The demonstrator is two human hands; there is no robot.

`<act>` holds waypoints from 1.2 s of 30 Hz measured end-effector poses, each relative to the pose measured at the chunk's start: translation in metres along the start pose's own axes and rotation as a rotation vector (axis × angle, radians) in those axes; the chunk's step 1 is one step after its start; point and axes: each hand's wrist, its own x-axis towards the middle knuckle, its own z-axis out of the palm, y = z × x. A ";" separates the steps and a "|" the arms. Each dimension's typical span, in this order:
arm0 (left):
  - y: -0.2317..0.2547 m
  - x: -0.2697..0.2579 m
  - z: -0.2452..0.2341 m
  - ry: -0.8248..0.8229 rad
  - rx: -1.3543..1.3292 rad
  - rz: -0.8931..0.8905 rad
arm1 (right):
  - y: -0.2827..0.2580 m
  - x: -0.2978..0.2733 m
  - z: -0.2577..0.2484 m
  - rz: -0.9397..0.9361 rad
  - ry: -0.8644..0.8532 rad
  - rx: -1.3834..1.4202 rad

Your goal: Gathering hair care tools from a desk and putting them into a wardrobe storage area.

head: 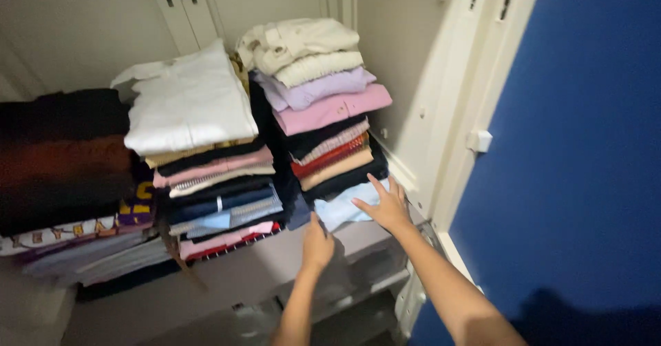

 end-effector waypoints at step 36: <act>0.008 -0.051 -0.028 0.157 -1.271 -0.556 | -0.122 -0.140 0.076 0.106 -0.239 1.030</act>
